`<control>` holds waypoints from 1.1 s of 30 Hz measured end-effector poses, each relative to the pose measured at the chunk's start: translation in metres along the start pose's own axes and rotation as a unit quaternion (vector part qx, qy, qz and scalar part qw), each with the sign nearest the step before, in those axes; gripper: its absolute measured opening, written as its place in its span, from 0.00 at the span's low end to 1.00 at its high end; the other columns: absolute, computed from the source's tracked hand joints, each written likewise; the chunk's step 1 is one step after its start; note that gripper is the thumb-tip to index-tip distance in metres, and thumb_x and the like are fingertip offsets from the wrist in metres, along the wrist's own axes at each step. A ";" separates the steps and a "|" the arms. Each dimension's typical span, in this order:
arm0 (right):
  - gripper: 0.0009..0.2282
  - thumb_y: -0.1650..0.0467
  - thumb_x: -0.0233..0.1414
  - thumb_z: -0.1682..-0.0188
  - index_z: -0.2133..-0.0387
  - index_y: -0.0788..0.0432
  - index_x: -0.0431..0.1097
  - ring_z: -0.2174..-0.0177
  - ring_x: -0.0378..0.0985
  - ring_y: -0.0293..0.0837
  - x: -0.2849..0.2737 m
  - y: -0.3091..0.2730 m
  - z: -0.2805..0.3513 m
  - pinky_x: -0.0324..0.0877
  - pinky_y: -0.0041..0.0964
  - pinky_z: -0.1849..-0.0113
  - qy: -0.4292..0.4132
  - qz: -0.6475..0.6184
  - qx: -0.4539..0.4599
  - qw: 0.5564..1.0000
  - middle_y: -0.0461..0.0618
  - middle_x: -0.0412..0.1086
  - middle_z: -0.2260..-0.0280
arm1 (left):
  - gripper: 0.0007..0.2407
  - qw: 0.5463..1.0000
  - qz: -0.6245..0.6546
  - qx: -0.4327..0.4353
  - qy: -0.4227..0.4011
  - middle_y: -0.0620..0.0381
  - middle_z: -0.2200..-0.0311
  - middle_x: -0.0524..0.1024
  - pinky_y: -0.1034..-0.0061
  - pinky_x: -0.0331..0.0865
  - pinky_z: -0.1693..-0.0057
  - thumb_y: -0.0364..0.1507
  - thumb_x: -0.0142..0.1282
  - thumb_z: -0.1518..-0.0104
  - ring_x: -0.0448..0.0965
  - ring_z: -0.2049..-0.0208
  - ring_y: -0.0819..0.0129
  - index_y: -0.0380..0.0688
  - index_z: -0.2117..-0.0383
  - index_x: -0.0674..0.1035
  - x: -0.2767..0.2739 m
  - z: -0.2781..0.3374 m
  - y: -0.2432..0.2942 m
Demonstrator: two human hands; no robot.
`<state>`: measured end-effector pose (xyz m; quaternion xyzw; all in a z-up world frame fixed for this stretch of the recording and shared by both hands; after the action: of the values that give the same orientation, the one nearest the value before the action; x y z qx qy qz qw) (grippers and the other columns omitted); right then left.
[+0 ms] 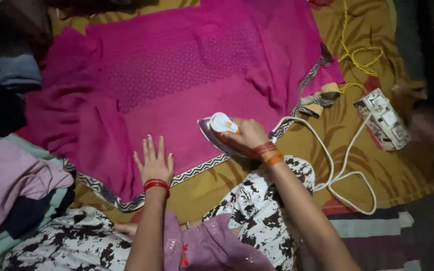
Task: Ironing a pink garment on a bed surface.
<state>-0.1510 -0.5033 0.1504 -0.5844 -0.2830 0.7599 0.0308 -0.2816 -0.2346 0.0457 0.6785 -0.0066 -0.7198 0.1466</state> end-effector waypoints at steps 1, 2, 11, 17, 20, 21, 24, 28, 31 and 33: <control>0.25 0.48 0.56 0.57 0.60 0.56 0.76 0.65 0.80 0.63 0.003 -0.004 0.001 0.73 0.59 0.62 -0.004 0.001 -0.001 1.000 0.62 0.77 0.68 | 0.29 1.000 0.002 -0.004 -0.002 0.50 0.27 0.45 0.46 0.33 0.29 0.45 0.40 0.38 0.42 0.26 0.57 0.57 0.29 0.55 -0.003 0.001 -0.002; 0.26 0.48 0.57 0.58 0.59 0.55 0.75 0.66 0.80 0.64 0.005 -0.007 0.001 0.73 0.59 0.63 -0.008 0.020 0.002 1.000 0.62 0.77 0.69 | 0.29 1.000 0.001 -0.011 0.004 0.49 0.26 0.45 0.46 0.34 0.28 0.45 0.40 0.37 0.42 0.26 0.57 0.57 0.28 0.55 -0.007 0.003 -0.004; 0.25 0.47 0.57 0.57 0.63 0.56 0.75 0.67 0.80 0.64 0.007 -0.005 -0.026 0.73 0.60 0.65 0.062 0.060 0.077 0.993 0.63 0.76 0.70 | 0.30 1.000 0.010 -0.016 0.020 0.49 0.26 0.46 0.46 0.35 0.28 0.44 0.42 0.39 0.43 0.26 0.58 0.57 0.29 0.55 -0.008 0.002 -0.007; 0.25 0.47 0.57 0.57 0.62 0.55 0.76 0.67 0.80 0.63 0.010 -0.024 -0.027 0.73 0.59 0.64 0.035 0.019 0.007 0.999 0.62 0.77 0.68 | 0.29 0.998 0.037 -0.005 0.044 0.49 0.26 0.45 0.47 0.42 0.28 0.43 0.43 0.38 0.44 0.26 0.55 0.56 0.29 0.57 -0.004 0.008 -0.026; 0.26 0.47 0.57 0.59 0.60 0.54 0.76 0.68 0.81 0.63 0.022 -0.053 -0.015 0.74 0.58 0.64 -0.038 0.029 -0.044 0.998 0.62 0.77 0.69 | 0.28 0.993 0.095 -0.027 0.069 0.45 0.26 0.45 0.49 0.49 0.29 0.41 0.45 0.38 0.44 0.26 0.50 0.54 0.30 0.59 -0.005 0.011 -0.046; 0.27 0.46 0.57 0.60 0.59 0.54 0.76 0.69 0.81 0.63 0.028 -0.063 -0.009 0.74 0.58 0.64 -0.071 0.048 -0.058 0.995 0.62 0.77 0.70 | 0.28 0.988 0.123 -0.042 0.081 0.43 0.26 0.45 0.50 0.53 0.30 0.39 0.47 0.38 0.45 0.27 0.47 0.52 0.30 0.61 -0.006 0.011 -0.052; 0.28 0.46 0.58 0.61 0.57 0.53 0.76 0.69 0.80 0.64 0.035 -0.069 -0.012 0.73 0.59 0.65 -0.066 0.067 -0.061 0.994 0.63 0.77 0.71 | 0.28 0.988 0.122 -0.074 0.058 0.44 0.26 0.45 0.50 0.56 0.31 0.39 0.49 0.39 0.47 0.27 0.48 0.52 0.30 0.62 -0.018 0.011 -0.052; 0.27 0.47 0.57 0.59 0.59 0.54 0.77 0.68 0.80 0.64 0.034 -0.076 -0.035 0.73 0.59 0.66 -0.013 0.042 -0.051 0.998 0.62 0.77 0.71 | 0.27 0.989 0.117 -0.089 0.033 0.45 0.26 0.45 0.51 0.56 0.32 0.39 0.49 0.38 0.47 0.27 0.50 0.53 0.30 0.62 -0.017 0.009 -0.053; 0.26 0.47 0.57 0.57 0.62 0.55 0.77 0.67 0.80 0.64 0.033 -0.075 -0.056 0.73 0.59 0.66 0.041 0.039 -0.003 0.998 0.63 0.76 0.70 | 0.27 0.988 0.120 -0.074 0.061 0.44 0.26 0.45 0.53 0.56 0.31 0.38 0.49 0.38 0.47 0.27 0.49 0.52 0.30 0.62 -0.012 0.013 -0.056; 0.25 0.47 0.57 0.56 0.64 0.56 0.76 0.67 0.80 0.64 0.028 -0.076 -0.064 0.73 0.59 0.66 0.071 0.040 0.053 0.995 0.63 0.76 0.71 | 0.27 0.986 0.129 -0.052 0.091 0.42 0.27 0.45 0.54 0.56 0.30 0.38 0.49 0.38 0.47 0.27 0.47 0.50 0.30 0.62 -0.014 0.013 -0.054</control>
<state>-0.1232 -0.4042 0.1514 -0.6456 -0.2161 0.7307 0.0514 -0.3051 -0.1828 0.0491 0.7262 -0.0432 -0.6293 0.2733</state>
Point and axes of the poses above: each hand's wrist, its own z-axis away from the middle knuckle, its own x-axis out of the palm, y = z × x, the point moved 10 cm from there along -z, towards the middle knuckle
